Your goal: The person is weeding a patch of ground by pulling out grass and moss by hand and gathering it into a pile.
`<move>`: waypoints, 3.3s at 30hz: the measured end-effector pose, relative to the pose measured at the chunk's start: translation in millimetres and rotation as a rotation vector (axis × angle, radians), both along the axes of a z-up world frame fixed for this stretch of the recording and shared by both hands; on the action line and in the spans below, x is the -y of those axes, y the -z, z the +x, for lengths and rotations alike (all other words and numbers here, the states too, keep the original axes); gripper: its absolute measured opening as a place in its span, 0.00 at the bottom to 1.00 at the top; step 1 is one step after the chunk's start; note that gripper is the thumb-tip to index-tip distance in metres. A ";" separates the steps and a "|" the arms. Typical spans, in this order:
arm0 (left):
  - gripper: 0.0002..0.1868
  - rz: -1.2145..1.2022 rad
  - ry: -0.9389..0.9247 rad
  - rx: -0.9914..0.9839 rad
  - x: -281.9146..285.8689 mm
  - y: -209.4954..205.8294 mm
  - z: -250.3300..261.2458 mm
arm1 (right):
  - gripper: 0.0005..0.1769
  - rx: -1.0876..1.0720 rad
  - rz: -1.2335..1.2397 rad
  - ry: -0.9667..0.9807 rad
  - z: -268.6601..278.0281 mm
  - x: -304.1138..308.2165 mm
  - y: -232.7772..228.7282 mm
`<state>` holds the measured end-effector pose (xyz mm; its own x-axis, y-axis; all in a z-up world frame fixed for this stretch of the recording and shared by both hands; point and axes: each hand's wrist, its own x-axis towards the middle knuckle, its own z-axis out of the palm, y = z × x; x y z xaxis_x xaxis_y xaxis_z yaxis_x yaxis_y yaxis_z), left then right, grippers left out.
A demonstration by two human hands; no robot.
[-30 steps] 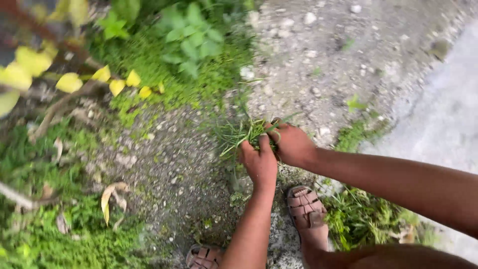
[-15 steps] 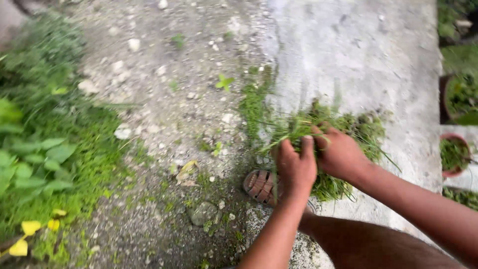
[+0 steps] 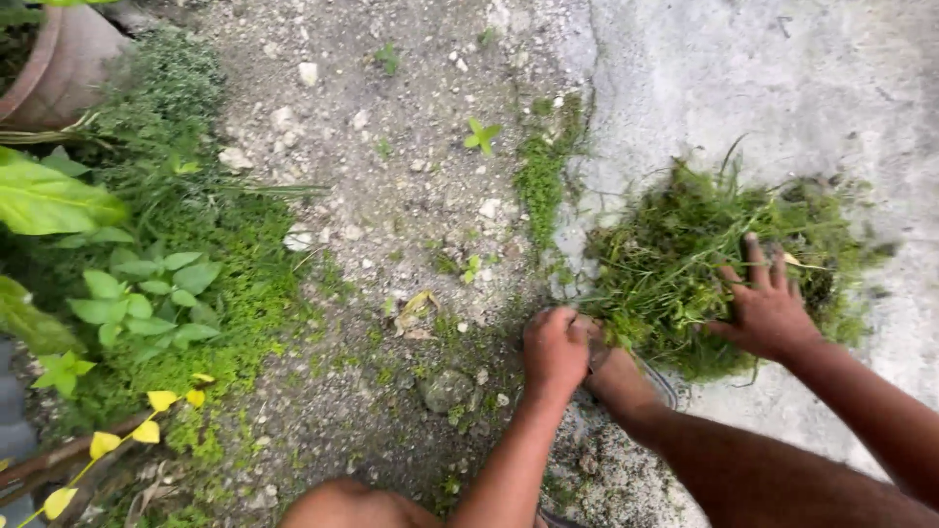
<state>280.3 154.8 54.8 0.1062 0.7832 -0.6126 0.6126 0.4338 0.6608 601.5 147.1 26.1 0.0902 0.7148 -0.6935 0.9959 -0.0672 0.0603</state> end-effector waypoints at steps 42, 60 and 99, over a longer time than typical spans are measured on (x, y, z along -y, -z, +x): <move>0.63 -0.273 -0.454 -0.655 136.2 12.8 -357.8 | 0.36 -0.161 -0.417 -1.568 -549.8 -69.0 22.5; 0.80 -0.364 -0.459 -0.457 142.3 53.5 -379.7 | 0.21 -0.431 0.080 -0.882 -558.1 -92.8 7.3; 0.42 -0.037 -0.604 -0.908 155.6 134.9 -356.7 | 0.06 -1.072 0.505 -0.469 -613.8 -76.5 70.1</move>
